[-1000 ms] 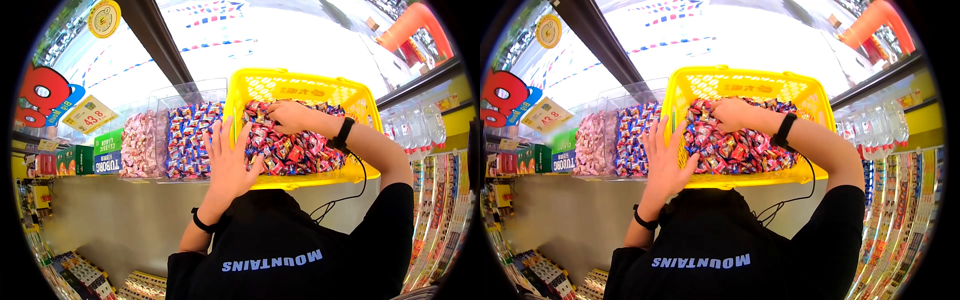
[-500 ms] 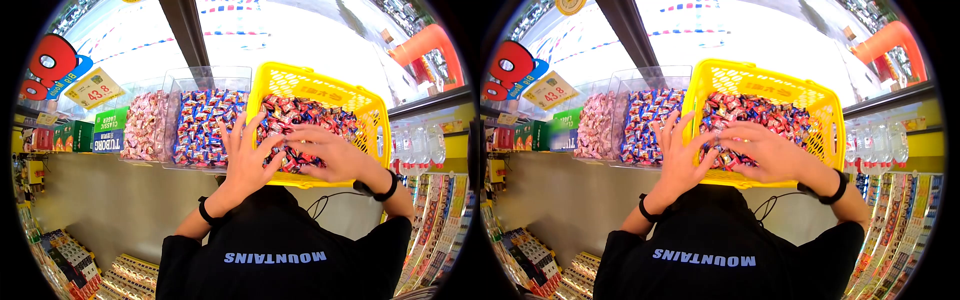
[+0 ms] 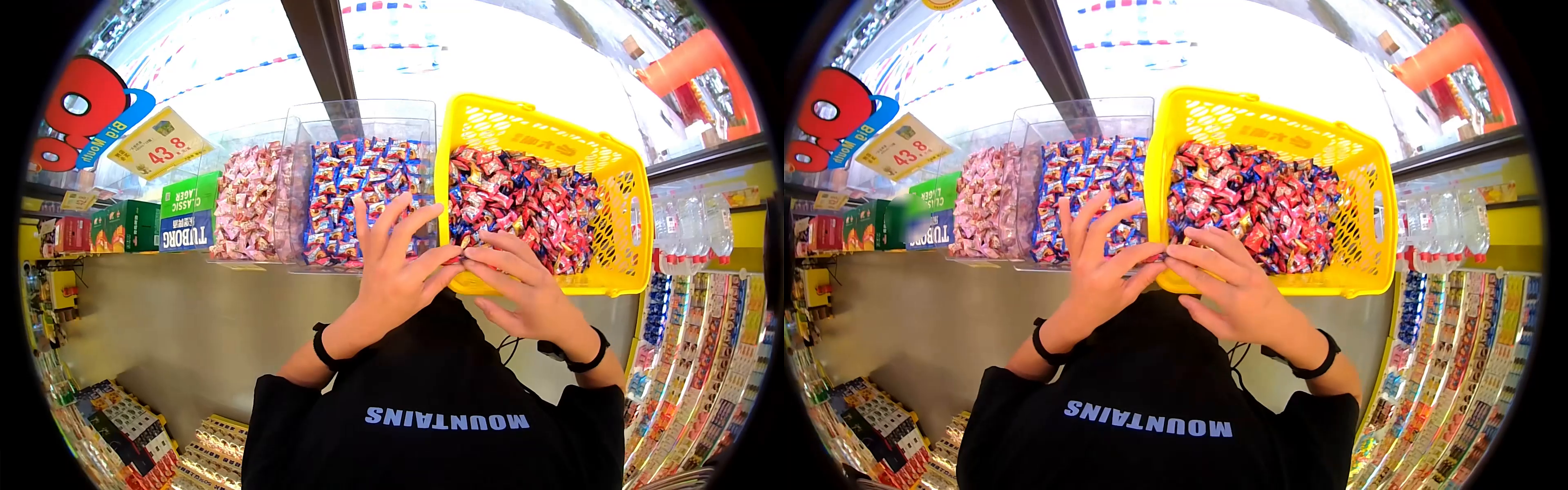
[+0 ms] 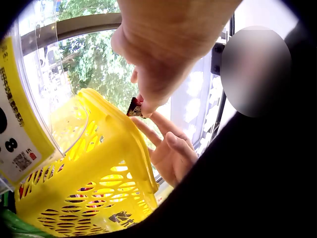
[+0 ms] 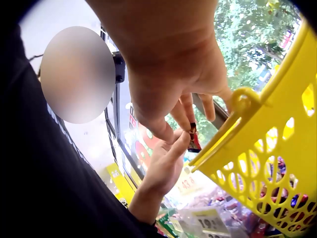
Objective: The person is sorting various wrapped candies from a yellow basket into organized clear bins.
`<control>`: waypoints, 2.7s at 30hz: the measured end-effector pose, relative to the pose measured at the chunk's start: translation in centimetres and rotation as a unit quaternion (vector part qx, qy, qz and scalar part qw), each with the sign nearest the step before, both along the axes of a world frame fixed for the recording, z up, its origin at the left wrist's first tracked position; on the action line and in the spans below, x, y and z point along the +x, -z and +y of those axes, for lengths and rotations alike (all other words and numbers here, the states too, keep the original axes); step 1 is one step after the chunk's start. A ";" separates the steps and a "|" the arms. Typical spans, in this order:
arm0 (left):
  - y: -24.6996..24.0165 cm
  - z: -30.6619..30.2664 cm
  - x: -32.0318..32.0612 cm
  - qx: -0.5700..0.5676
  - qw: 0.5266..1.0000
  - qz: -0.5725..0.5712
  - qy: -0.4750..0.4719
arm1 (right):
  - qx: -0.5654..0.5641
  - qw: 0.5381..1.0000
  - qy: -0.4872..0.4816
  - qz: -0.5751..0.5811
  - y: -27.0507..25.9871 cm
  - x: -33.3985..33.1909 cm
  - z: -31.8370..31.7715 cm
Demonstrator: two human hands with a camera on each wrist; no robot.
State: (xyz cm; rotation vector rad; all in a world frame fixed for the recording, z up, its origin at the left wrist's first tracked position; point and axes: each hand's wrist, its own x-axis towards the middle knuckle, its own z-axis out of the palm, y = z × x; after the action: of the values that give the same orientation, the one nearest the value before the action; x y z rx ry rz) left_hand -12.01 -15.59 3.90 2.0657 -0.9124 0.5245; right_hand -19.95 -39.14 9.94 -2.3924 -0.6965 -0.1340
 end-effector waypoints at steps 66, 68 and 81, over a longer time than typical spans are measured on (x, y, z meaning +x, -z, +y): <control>-0.6 -1.6 0.4 0.132 0.984 0.021 0.117 | -0.088 0.939 0.316 -0.100 3.8 -5.9 1.7; -0.8 -3.4 -0.5 0.158 0.981 0.018 0.109 | -0.090 0.938 0.319 -0.105 3.8 -6.8 -0.9; -6.5 -15.3 -3.2 0.269 0.962 -0.025 0.032 | -0.089 0.919 0.348 -0.161 3.2 -10.4 -19.2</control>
State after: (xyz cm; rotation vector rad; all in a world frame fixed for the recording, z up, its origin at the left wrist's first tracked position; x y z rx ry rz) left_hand -15.20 -30.86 10.39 2.5003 -1.2513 0.3157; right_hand -30.40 -58.37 6.72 -2.7229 0.0485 -0.8051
